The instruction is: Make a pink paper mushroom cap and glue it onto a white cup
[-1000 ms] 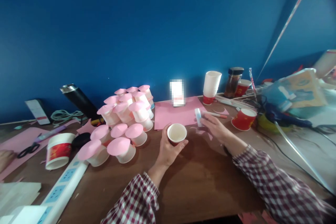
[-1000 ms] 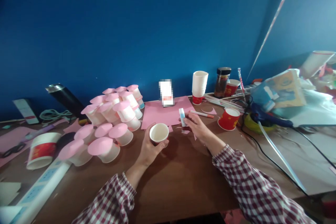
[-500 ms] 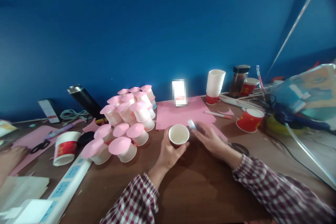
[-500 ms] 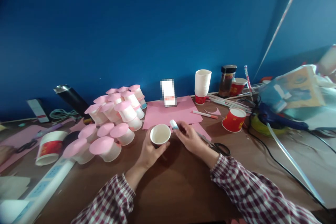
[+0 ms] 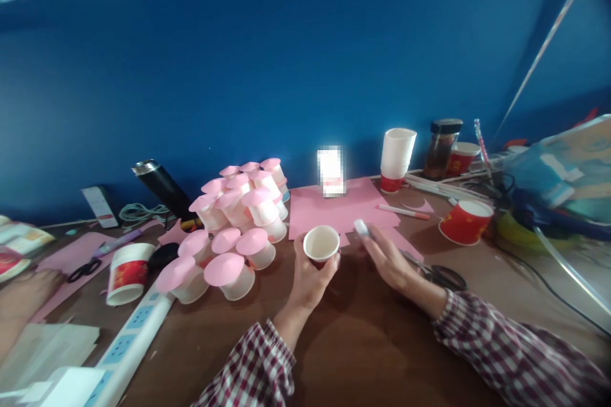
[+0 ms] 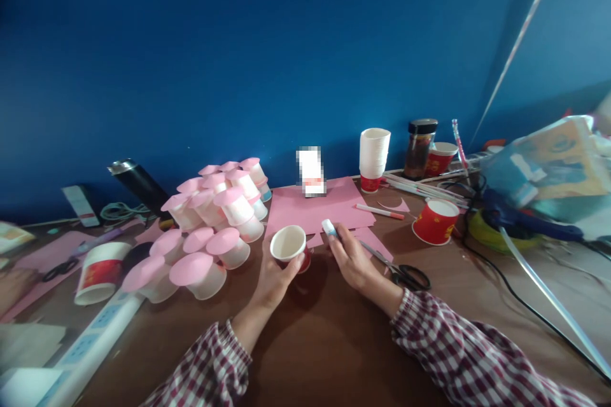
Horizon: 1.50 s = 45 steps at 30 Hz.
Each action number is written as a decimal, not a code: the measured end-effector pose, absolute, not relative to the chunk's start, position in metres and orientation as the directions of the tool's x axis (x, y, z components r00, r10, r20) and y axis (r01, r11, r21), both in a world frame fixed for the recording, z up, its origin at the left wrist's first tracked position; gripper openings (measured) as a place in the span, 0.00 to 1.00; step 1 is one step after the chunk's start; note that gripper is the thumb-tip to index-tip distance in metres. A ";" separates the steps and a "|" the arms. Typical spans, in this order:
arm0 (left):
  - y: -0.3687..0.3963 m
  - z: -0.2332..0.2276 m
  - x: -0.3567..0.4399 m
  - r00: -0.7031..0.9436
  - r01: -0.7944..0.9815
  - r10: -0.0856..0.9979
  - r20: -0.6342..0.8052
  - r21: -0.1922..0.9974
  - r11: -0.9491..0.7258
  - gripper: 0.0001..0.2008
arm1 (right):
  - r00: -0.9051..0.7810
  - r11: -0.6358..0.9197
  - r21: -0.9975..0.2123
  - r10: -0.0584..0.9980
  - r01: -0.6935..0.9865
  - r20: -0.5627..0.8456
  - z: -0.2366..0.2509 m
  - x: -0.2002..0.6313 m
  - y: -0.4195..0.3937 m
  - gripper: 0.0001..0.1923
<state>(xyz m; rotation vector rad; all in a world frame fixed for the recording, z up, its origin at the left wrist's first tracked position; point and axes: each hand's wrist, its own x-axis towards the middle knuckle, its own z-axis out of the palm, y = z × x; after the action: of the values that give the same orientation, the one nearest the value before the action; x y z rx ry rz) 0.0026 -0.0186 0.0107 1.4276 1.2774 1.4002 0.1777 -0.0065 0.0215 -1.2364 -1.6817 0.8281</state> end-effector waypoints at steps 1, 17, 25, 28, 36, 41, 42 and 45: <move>-0.018 0.011 0.003 -0.095 0.147 0.965 0.246 0.962 -0.231 0.26 | -0.122 0.283 -0.879 0.959 0.384 0.255 0.022 0.178 -0.007 0.12; -0.017 0.004 0.002 0.025 0.257 0.937 0.348 0.904 -0.342 0.32 | -0.082 0.318 -0.828 0.945 0.461 0.318 0.013 0.176 -0.004 0.09; -0.015 0.002 0.002 -0.001 0.269 0.939 0.343 0.905 -0.330 0.30 | -0.089 0.327 -0.835 0.943 0.442 0.322 0.014 0.173 -0.005 0.09; -0.014 0.001 0.003 0.004 0.268 0.940 0.340 0.906 -0.329 0.28 | -0.066 0.310 -0.835 0.947 0.454 0.315 0.013 0.174 -0.004 0.10; -0.014 0.002 0.006 0.013 0.283 0.935 0.354 0.896 -0.343 0.28 | -0.054 0.316 -0.837 0.943 0.447 0.327 0.010 0.174 -0.002 0.11; -0.014 0.003 0.005 0.019 0.267 0.938 0.347 0.902 -0.340 0.26 | -0.038 0.313 -0.840 0.943 0.444 0.331 0.012 0.173 -0.002 0.12; -0.014 0.003 0.005 0.021 0.265 0.938 0.346 0.903 -0.339 0.26 | -0.036 0.311 -0.839 0.943 0.447 0.331 0.012 0.173 -0.002 0.12; -0.014 0.002 0.005 0.023 0.265 0.941 0.337 0.906 -0.331 0.25 | -0.036 0.309 -0.837 0.944 0.453 0.329 0.012 0.173 -0.002 0.12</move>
<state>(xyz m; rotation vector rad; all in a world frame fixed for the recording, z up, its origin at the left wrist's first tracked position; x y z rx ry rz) 0.0051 -0.0143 0.0024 1.6604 1.2428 1.3404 0.1733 -0.0017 0.0124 -1.2890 -1.6455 0.6627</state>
